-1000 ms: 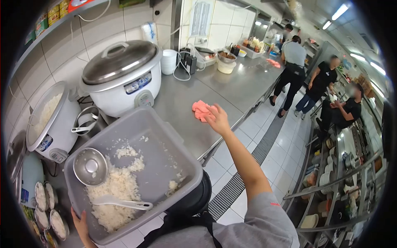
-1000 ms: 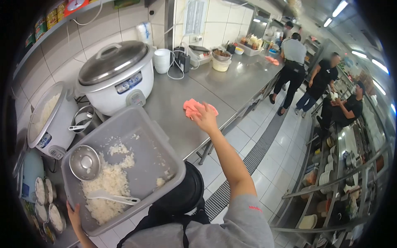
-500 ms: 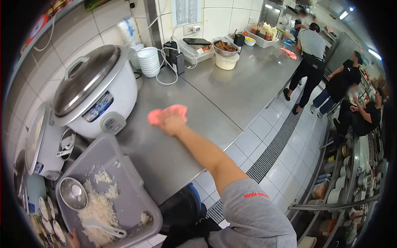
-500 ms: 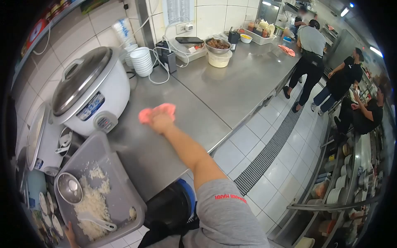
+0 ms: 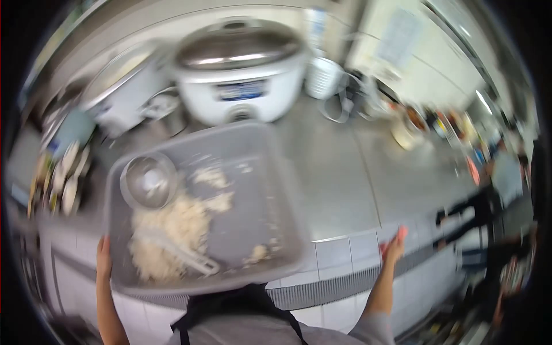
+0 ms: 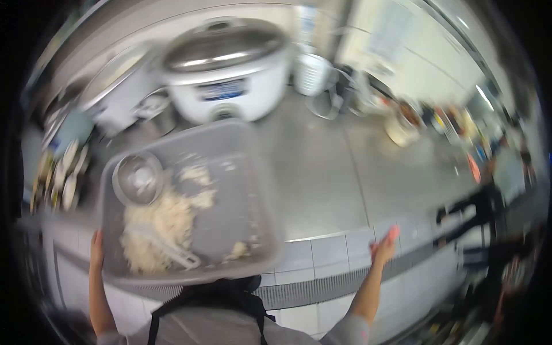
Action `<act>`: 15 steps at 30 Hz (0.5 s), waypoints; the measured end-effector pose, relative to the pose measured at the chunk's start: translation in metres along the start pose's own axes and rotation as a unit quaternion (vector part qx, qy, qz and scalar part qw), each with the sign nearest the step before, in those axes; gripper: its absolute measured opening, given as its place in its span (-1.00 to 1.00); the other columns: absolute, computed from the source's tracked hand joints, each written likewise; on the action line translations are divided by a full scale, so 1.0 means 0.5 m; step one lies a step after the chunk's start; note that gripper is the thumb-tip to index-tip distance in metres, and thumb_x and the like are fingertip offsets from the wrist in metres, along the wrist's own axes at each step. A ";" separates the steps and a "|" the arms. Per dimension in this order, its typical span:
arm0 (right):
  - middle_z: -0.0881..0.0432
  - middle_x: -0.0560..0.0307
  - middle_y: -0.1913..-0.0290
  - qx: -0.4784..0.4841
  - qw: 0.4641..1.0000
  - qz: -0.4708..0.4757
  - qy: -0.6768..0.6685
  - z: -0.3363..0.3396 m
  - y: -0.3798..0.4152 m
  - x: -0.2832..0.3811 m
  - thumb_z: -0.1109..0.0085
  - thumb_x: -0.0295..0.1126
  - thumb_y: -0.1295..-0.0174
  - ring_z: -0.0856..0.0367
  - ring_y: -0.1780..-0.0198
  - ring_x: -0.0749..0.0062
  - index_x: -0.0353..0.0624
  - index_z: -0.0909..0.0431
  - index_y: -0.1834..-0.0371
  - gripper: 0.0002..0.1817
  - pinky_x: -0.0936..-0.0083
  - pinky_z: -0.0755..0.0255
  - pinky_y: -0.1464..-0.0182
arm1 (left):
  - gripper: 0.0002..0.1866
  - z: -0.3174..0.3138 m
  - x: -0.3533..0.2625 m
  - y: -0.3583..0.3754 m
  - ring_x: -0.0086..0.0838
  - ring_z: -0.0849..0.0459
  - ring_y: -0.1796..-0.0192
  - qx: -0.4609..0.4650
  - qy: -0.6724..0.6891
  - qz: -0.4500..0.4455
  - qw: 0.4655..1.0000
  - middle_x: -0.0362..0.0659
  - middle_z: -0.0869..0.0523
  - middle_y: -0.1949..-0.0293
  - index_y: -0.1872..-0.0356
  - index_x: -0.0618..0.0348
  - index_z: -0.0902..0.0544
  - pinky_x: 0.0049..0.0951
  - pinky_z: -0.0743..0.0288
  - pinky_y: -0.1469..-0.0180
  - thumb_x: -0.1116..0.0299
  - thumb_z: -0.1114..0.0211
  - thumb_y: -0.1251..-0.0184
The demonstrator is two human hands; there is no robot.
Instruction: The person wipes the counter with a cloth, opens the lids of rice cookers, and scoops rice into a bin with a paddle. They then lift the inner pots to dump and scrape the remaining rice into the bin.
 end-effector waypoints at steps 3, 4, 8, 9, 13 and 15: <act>-0.35 0.37 0.49 0.061 0.996 0.010 -0.068 0.015 0.163 -0.061 0.00 -0.16 -0.22 -0.26 0.55 0.74 -0.16 -0.43 0.14 -0.69 0.76 -0.18 0.64 | -0.26 -0.076 -0.006 0.034 -0.26 -0.19 -0.27 0.064 -0.042 -0.058 0.995 0.12 -0.23 -0.22 -0.20 0.49 -0.12 -0.46 0.00 -0.27 0.00 -0.02 -0.24; -0.42 0.32 0.49 0.076 0.994 0.018 -0.071 0.008 0.222 -0.063 -0.01 -0.15 -0.21 -0.31 0.54 0.69 -0.19 -0.47 0.21 -0.69 0.77 -0.23 0.53 | -0.21 -0.112 -0.060 0.082 -0.25 -0.15 -0.29 0.059 0.067 0.028 0.996 0.13 -0.19 -0.24 -0.23 0.47 -0.04 -0.44 0.02 -0.28 -0.01 -0.05 -0.22; -0.49 0.17 0.48 -0.037 0.994 0.104 0.004 0.042 0.279 -0.091 -0.01 -0.11 -0.20 -0.42 0.54 0.60 -0.30 -0.46 0.26 -0.61 0.66 -0.36 0.56 | -0.14 -0.275 -0.122 0.132 -0.27 -0.23 -0.22 0.163 0.187 0.041 0.968 0.07 -0.32 -0.14 -0.26 0.39 -0.03 -0.43 -0.07 -0.23 -0.07 -0.14 -0.13; -0.51 0.14 0.39 -0.054 0.997 0.047 -0.023 0.038 0.307 -0.069 0.02 -0.09 -0.19 -0.43 0.48 0.54 -0.29 -0.45 0.15 -0.58 0.61 -0.36 0.44 | -0.24 -0.315 -0.128 0.135 -0.31 -0.35 -0.12 0.157 0.208 0.043 0.965 0.04 -0.39 -0.07 -0.21 0.34 -0.15 -0.43 -0.22 -0.13 -0.02 -0.15 -0.14; -0.48 0.04 0.09 0.100 0.957 -0.029 -0.270 -0.049 0.340 0.139 0.05 -0.16 -0.18 -0.48 0.30 0.41 -0.32 -0.29 -0.10 -0.49 0.55 -0.41 0.29 | -0.65 -0.448 -0.279 0.173 -0.49 -0.53 0.27 0.195 0.362 -0.061 0.909 -0.14 -0.59 0.31 0.08 0.28 -0.43 -0.48 -0.42 0.20 0.25 -0.14 -0.22; -0.27 0.19 0.56 0.284 0.823 0.062 -0.488 -0.047 0.283 0.266 0.05 -0.30 -0.13 -0.21 0.63 0.56 -0.15 -0.20 0.45 -0.81 0.55 -0.14 0.60 | -0.66 -0.547 -0.308 0.163 -0.49 -0.52 0.26 0.239 0.415 -0.084 0.874 -0.11 -0.58 0.31 0.13 0.29 -0.44 -0.45 -0.41 0.20 0.22 -0.15 -0.21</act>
Point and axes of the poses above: each hand's wrist, its own y-axis away from the middle knuckle, its own z-axis out of the back of the hand, x = y × z, the point moved 10 cm from there along -y, towards the middle knuckle
